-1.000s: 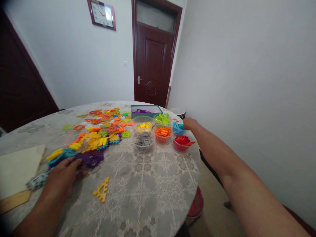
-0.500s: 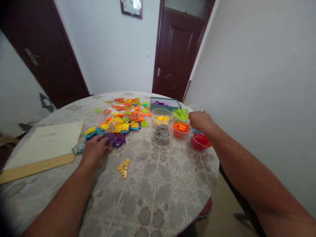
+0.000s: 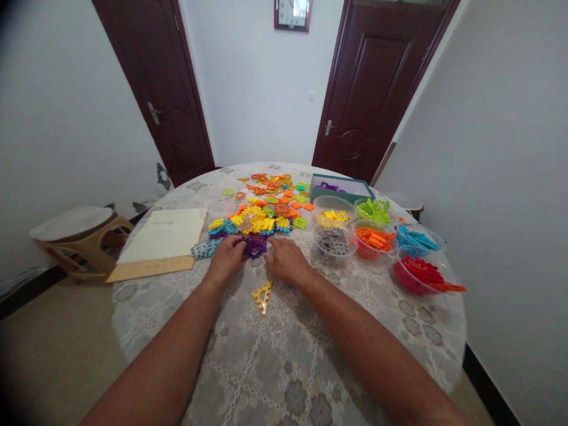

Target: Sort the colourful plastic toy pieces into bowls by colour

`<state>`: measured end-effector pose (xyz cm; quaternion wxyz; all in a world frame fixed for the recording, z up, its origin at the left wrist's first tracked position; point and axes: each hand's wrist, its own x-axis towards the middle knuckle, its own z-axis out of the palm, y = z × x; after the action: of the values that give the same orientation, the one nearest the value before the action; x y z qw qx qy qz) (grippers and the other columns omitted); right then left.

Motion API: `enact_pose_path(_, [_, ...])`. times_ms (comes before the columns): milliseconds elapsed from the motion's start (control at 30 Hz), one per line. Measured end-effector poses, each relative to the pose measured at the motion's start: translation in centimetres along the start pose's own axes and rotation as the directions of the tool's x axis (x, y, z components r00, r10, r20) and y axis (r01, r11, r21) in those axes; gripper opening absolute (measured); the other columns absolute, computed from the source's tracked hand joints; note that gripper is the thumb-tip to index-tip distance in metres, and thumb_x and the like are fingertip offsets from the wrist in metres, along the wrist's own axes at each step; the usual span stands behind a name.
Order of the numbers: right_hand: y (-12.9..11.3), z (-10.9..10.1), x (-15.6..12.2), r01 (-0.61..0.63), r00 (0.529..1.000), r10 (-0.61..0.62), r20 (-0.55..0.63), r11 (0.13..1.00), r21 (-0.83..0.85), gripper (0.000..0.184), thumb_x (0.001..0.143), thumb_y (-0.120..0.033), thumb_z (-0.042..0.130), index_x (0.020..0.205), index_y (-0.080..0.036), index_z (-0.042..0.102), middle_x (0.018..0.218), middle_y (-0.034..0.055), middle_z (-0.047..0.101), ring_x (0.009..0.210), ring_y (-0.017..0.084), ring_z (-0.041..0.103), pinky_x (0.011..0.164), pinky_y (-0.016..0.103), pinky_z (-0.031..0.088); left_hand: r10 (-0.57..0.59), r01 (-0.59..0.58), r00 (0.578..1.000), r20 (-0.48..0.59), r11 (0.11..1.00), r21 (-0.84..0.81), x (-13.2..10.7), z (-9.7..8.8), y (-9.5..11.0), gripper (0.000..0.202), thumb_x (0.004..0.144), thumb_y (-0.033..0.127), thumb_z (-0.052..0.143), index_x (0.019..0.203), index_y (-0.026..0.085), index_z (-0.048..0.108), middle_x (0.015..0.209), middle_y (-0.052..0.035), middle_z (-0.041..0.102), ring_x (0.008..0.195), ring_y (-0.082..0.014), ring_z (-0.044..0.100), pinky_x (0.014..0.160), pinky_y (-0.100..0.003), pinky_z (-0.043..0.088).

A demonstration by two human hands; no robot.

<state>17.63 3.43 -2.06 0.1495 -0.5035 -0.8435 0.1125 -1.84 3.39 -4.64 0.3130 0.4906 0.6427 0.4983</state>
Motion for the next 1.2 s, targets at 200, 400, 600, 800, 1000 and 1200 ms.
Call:
enact_pose_path(200, [-0.8, 2.8, 2.6, -0.074, 0.996, 0.068, -0.053, 0.991, -0.115, 0.051, 0.102, -0.049, 0.051, 0.148, -0.027, 0.056, 0.14, 0.0162, 0.059, 0.13, 0.033, 0.052, 0.109, 0.05, 0.038, 0.122, -0.133, 0.99, 0.065, 0.97, 0.204, -0.1, 0.0, 0.1, 0.016, 0.088, 0.021, 0.054, 0.089, 0.019, 0.07, 0.094, -0.0076, 0.073, 0.094, -0.0233, 0.064, 0.088, -0.034, 0.046])
enact_pose_path(400, [0.1, 3.8, 2.7, 0.044, 0.996, -0.049, -0.072, 0.997, -0.07, 0.043, 0.1, -0.045, 0.056, 0.137, -0.023, 0.064, 0.138, 0.0145, 0.06, 0.13, 0.031, 0.051, 0.112, 0.047, 0.034, 0.151, -0.186, 0.978, 0.146, 0.946, 0.266, 0.2, -0.1, 0.1, 0.017, 0.09, 0.021, 0.051, 0.092, 0.019, 0.068, 0.098, -0.0086, 0.072, 0.096, -0.0236, 0.063, 0.088, -0.034, 0.046])
enact_pose_path(600, [1.4, 2.5, 0.9, 0.203, 0.979, -0.2, -0.041, 0.974, 0.097, 0.036, 0.091, -0.031, 0.068, 0.125, -0.017, 0.067, 0.122, 0.012, 0.069, 0.118, 0.026, 0.058, 0.106, 0.04, 0.04, 0.189, -0.264, 0.937, 0.293, 0.934, 0.241, -0.5, 0.3, 0.7, 0.015, 0.088, 0.023, 0.055, 0.081, 0.02, 0.068, 0.086, -0.0045, 0.071, 0.086, -0.0213, 0.061, 0.081, -0.032, 0.046])
enact_pose_path(800, [1.8, 1.3, -2.4, 0.181, 0.981, -0.156, -0.118, 0.95, 0.254, 0.032, 0.083, -0.021, 0.073, 0.114, -0.02, 0.068, 0.111, 0.0076, 0.067, 0.108, 0.025, 0.06, 0.096, 0.037, 0.046, 0.275, -0.336, 0.836, 0.476, 0.941, 0.047, -2.1, 0.7, 1.7, 0.016, 0.087, 0.025, 0.057, 0.087, 0.02, 0.072, 0.089, -0.0052, 0.072, 0.086, -0.0217, 0.062, 0.078, -0.032, 0.045])
enact_pose_path(1000, [2.4, 2.2, -4.7, 0.164, 0.953, -0.032, -0.301, 0.892, 0.422, 0.026, 0.086, -0.019, 0.071, 0.111, -0.023, 0.066, 0.107, 0.005, 0.062, 0.101, 0.021, 0.061, 0.09, 0.034, 0.05, 0.231, -0.243, 0.815, 0.532, 0.969, -0.048, -2.9, 0.8, 2.7, 0.014, 0.086, 0.029, 0.059, 0.084, 0.02, 0.068, 0.082, -0.0023, 0.066, 0.078, -0.0183, 0.058, 0.071, -0.029, 0.043])
enact_pose_path(1200, [2.6, 2.3, -4.9, 0.152, 0.942, 0.029, -0.334, 0.851, 0.502, 0.026, 0.085, -0.019, 0.069, 0.11, -0.023, 0.064, 0.102, 0.0037, 0.063, 0.094, 0.02, 0.061, 0.084, 0.033, 0.05, 0.095, -0.038, 0.869, 0.485, 0.991, -0.125, -3.0, 0.6, 3.1, 0.014, 0.084, 0.032, 0.062, 0.084, 0.019, 0.068, 0.074, -0.0005, 0.062, 0.065, -0.0149, 0.056, 0.061, -0.026, 0.046])
